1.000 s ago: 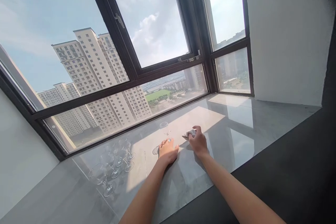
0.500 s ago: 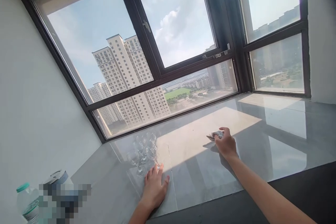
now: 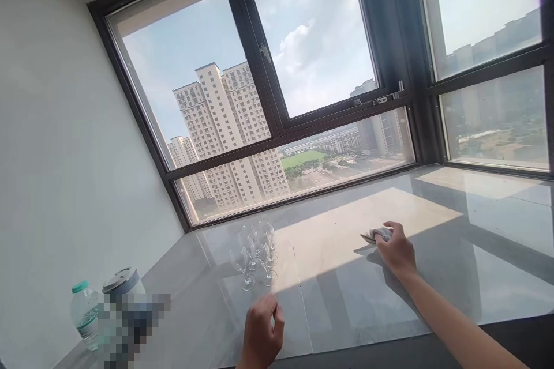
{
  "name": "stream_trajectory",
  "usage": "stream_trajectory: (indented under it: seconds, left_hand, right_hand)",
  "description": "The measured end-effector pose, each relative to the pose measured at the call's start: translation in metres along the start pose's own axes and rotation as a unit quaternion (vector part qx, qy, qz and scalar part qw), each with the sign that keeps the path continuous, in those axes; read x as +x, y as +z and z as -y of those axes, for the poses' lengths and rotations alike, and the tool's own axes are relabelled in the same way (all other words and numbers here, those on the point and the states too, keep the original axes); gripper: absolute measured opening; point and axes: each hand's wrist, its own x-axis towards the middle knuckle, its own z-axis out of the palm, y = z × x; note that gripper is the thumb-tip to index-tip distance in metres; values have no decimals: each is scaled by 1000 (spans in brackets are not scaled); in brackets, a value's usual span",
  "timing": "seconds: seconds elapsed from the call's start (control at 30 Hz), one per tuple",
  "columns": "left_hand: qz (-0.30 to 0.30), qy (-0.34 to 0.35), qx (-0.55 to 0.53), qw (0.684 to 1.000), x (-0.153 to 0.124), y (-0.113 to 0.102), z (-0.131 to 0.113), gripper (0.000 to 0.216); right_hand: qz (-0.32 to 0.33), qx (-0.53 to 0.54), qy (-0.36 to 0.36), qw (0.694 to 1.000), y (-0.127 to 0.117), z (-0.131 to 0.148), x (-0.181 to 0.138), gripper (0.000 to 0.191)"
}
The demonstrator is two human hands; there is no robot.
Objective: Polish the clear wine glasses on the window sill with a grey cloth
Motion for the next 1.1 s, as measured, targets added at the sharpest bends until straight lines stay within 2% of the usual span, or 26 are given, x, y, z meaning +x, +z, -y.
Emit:
stream_trajectory:
  seconds: [0.13, 0.6, 0.77, 0.9, 1.03, 1.1]
  left_hand:
    - [43, 14, 27, 999, -1, 7, 3, 38]
    - [54, -13, 25, 998, 13, 12, 4, 36]
    - [35, -25, 25, 999, 15, 11, 6, 37]
    - [-11, -48, 35, 998, 17, 8, 3, 32]
    - [-67, -98, 55, 991, 21, 4, 0, 27]
    - [-73, -130, 46, 988, 25, 2, 0, 24]
  right_hand:
    - [5, -7, 12, 1000, 5, -5, 4, 44]
    - [-3, 35, 53, 998, 2, -3, 1, 49]
    - [10, 41, 53, 998, 5, -6, 1, 49]
    - [19, 46, 47, 998, 4, -3, 0, 45]
    - [17, 39, 38, 998, 3, -2, -1, 41]
    - [14, 32, 34, 999, 2, -1, -2, 42]
